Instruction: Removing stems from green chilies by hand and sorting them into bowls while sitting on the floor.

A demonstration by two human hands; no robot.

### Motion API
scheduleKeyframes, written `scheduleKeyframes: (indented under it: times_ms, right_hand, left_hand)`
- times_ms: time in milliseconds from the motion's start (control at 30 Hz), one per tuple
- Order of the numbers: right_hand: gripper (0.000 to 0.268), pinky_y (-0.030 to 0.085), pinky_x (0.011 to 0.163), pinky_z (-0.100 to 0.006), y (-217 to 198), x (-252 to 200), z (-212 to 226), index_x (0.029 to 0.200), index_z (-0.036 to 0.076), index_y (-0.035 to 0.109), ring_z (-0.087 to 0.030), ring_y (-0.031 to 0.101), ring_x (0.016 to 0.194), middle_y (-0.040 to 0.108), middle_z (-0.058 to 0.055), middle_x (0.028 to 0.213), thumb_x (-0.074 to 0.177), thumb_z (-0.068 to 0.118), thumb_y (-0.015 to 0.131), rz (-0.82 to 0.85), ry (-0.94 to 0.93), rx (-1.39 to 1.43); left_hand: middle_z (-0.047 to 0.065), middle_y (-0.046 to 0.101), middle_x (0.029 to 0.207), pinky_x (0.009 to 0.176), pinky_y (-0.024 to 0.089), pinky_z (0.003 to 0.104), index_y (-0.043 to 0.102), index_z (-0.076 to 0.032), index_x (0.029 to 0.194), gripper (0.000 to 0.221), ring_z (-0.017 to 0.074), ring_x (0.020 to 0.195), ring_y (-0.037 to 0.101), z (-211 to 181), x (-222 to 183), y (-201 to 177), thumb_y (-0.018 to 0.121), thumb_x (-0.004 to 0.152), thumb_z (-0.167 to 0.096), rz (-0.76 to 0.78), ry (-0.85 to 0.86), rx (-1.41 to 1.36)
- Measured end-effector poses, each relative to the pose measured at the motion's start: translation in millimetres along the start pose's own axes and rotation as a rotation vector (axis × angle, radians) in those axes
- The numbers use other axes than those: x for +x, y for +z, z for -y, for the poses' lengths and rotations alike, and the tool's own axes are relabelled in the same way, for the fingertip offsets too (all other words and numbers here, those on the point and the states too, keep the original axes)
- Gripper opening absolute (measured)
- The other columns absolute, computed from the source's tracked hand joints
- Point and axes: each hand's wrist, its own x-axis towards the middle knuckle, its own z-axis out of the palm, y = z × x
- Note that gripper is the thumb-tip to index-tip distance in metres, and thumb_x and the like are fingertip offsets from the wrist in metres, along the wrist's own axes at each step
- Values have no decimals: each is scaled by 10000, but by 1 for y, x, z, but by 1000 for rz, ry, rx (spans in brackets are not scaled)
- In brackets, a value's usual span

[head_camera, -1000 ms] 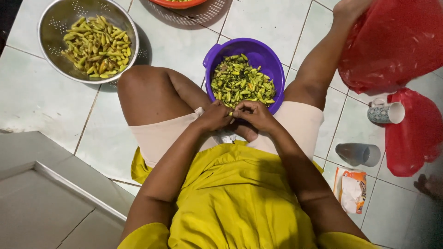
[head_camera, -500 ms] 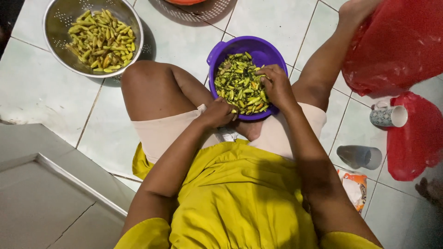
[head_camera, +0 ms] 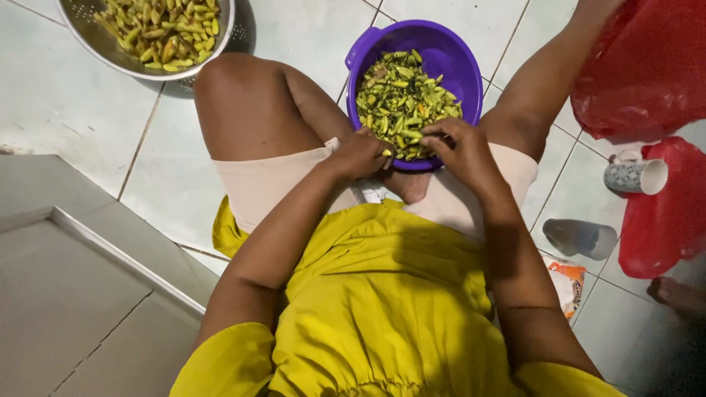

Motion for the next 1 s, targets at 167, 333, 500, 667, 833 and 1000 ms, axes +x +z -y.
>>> scheduleKeyframes:
  times_ms: [167,333,500,667,833,1000]
  right_hand:
    - [157,537,914,-532,28,-11,7,1082,83,753,-419,681,1024,719,-162,997,932,126,770,64,-4,-150]
    - [133,548,915,-487,47,-10,-7,1076,104,731,-374,683,1002,696,-112,976,956,160,744,45,-56,-196]
    - [142,543,892,-486,55,-17,-6,1062,108,701,-367,685,977,676,-95,947,973,213,738,-13,-36,-174]
    - [127,529,899,-509,54,-27,5,1068,73,710,-416,683,1000,696,-144,967,983,166,724,15,-21,6]
    - [106,521,923,-475,56,-28,-9,1065,58,741,-375,701,1017,721,-143,986,990,129,719,34,27,245]
    - [122,478,999,-485,55,-32,-23,1092,4,730,-251,639,1054,704,-122,1013,1000,54,668,82,92,507]
  left_hand:
    - [119,712,808,970,502,418,720,-268,888,167,314,1069,614,-5,-1,-3,596,909,-378,-10,-25,23]
    - [164,705,837,987,497,453,726,-224,1023,209,358,1079,602,1,-4,1,604,907,-348,-1,1,38]
    - [197,703,863,988,491,475,722,-191,1075,222,382,1104,604,-7,-8,-8,605,919,-295,20,6,104]
    - [150,708,853,1003,486,417,728,-241,1050,208,333,1139,585,-11,-12,-4,597,914,-326,15,8,78]
    - [130,682,847,1000,498,420,745,-281,1068,242,319,1164,559,-17,-16,-6,614,877,-349,18,1,38]
    - [135,693,855,995,506,418,742,-291,1098,254,321,1145,561,-13,-12,-6,586,900,-325,41,27,31]
